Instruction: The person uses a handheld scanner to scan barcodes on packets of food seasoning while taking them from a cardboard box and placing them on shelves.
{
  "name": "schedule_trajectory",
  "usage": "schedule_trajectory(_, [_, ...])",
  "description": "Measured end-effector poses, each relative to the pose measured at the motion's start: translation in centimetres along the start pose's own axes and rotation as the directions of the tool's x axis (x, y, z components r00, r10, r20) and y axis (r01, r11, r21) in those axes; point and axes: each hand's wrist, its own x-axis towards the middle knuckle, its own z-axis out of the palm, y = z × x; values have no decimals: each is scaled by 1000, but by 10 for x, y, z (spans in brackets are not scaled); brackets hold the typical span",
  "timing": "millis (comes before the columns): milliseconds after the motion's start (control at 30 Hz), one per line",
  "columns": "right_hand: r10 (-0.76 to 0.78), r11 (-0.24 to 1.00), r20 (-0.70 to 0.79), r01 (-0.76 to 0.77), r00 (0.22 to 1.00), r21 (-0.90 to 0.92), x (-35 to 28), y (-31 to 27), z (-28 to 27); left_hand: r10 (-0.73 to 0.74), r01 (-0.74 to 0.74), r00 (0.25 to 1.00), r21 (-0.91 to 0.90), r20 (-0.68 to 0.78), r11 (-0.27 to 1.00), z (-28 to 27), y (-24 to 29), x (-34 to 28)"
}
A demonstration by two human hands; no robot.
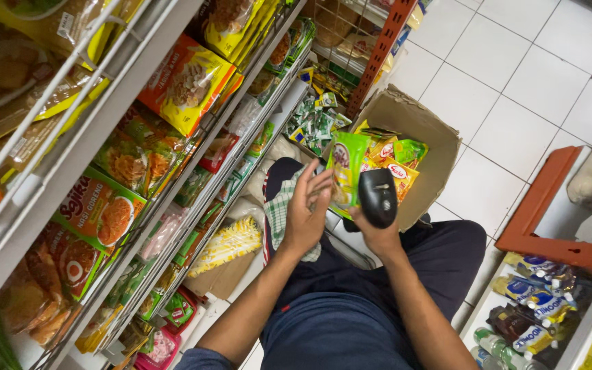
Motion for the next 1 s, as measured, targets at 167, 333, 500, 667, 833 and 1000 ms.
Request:
schedule_trajectory(167, [133,746,149,-198,980,636,5,-1,5,2,33,977,161,-214,986,-8,-14,9])
schedule_trajectory(333, [136,648,174,-221,975,729,10,-32,12,-314,286,949,-495,27,821,-15,-24,8])
schedule_trajectory(500, [-46,957,-166,92,985,277,16,-40,33,-203,115,965,-423,-167,899,-14,-30,18])
schedule_trajectory(667, [-150,989,-215,149,965,-22,33,-56,45,-64,-7,978,-343,-196,939,-10,-19,35])
schedule_trajectory(833, [-113,966,-324,180,939,186,63,-71,54,-49,-5,989,-359,-141,933,-22,-1,60])
schedule_trajectory(1000, [-79,792,-297,241,952,562,81,-90,60,-16,-43,984,-327,-177,944,-25,6,89])
